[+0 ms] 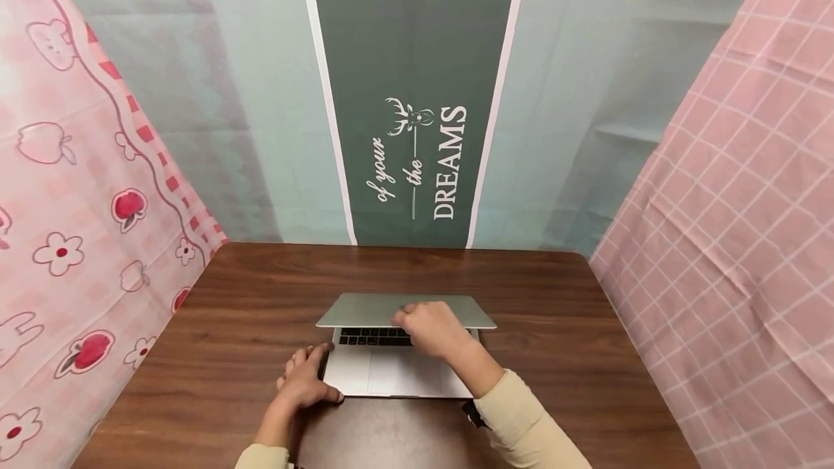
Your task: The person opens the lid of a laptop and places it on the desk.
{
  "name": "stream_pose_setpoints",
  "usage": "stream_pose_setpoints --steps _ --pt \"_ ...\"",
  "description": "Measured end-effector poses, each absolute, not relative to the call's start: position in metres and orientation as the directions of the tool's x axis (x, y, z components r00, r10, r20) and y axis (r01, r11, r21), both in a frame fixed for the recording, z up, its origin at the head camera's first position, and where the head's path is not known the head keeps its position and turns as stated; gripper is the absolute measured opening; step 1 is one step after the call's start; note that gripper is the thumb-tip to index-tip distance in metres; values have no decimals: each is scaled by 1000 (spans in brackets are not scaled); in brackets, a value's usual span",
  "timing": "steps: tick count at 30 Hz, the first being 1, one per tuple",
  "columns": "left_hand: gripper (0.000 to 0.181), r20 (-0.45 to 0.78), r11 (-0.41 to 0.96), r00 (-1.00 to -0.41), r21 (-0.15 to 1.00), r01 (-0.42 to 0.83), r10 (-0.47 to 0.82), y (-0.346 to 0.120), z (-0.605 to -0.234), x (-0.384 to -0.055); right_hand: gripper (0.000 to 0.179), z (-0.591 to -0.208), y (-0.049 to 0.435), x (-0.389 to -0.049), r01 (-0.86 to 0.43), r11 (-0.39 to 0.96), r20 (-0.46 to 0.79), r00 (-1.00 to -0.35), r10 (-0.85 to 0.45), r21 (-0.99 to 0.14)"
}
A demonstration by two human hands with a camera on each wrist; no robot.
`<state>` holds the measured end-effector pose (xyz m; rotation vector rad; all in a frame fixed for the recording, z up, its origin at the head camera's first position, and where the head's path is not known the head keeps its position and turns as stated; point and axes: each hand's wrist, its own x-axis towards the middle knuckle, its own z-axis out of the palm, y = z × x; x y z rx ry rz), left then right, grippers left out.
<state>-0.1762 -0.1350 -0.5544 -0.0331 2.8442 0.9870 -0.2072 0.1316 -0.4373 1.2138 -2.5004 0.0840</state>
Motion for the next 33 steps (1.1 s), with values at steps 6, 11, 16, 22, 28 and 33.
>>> stream_pose_setpoints --steps 6,11,16,22,28,33 --pt "96 -119 786 -993 615 -61 16 -133 -554 -178 37 -435 141 -219 -799 590 441 -492 -751 114" --pt "95 -103 790 -995 610 -57 7 -132 -555 -178 35 -438 146 -233 -778 606 549 -438 -712 165" --pt "95 -101 791 -995 609 -61 1 -131 -557 -177 37 -438 147 -242 -741 645 605 -432 -669 185" --pt "96 -104 787 -995 614 -65 -1 -132 -555 -175 32 -434 141 -250 -681 710 594 -502 -629 176" --pt "96 -109 787 -994 614 -68 -2 -132 -554 -175 27 -428 131 -256 -618 761 531 -586 -612 197" --pt "96 -110 781 -994 620 -74 -7 -133 -552 -174 25 -427 124 -262 -573 784 526 -603 -600 236"
